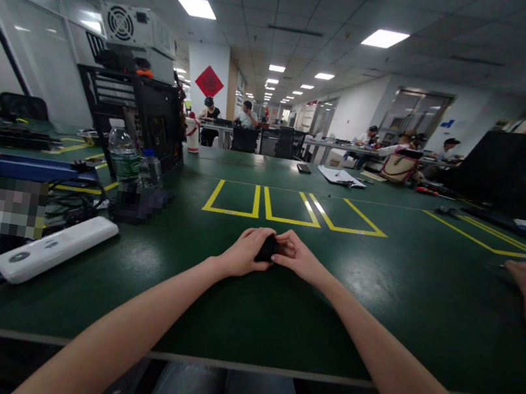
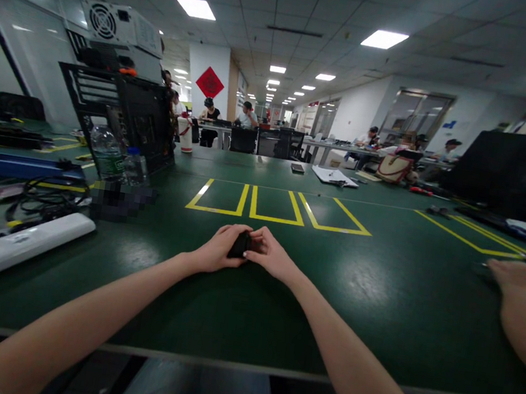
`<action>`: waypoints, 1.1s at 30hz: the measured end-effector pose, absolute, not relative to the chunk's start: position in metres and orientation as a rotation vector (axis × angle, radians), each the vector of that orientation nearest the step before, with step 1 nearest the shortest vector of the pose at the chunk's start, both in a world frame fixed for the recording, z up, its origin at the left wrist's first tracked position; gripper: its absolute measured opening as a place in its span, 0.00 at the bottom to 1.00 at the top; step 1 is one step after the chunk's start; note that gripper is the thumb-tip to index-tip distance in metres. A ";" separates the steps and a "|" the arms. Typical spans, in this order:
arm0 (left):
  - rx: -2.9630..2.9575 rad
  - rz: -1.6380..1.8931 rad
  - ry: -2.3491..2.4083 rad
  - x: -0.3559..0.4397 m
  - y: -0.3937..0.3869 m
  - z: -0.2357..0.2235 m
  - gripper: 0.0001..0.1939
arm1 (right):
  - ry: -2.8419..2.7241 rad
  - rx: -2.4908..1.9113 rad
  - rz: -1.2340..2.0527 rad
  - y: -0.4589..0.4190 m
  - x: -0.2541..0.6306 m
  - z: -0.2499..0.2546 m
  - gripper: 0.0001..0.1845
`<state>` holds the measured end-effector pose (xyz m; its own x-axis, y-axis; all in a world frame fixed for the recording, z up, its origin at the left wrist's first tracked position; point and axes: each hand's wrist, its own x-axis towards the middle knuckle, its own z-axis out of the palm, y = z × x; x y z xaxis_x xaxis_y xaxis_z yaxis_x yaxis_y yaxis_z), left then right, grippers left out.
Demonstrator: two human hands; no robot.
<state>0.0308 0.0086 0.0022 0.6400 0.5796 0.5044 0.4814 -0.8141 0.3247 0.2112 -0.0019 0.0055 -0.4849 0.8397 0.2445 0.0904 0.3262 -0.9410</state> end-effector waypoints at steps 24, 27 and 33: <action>2.696 0.933 0.885 0.031 0.008 0.003 0.32 | -1.748 -0.920 1.199 0.004 0.210 0.000 0.13; 2.693 0.934 0.883 0.031 0.008 0.003 0.32 | -1.709 -0.962 1.211 0.004 0.208 0.000 0.14; 2.693 0.924 0.897 0.031 0.008 0.002 0.33 | -1.685 -0.986 1.310 0.000 0.208 0.006 0.16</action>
<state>0.0306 0.0083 0.0022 0.6298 0.5873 0.5083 0.4907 -0.8081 0.3258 0.2077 -0.0003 0.0061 -0.4035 0.9082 0.1111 0.1162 0.1713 -0.9783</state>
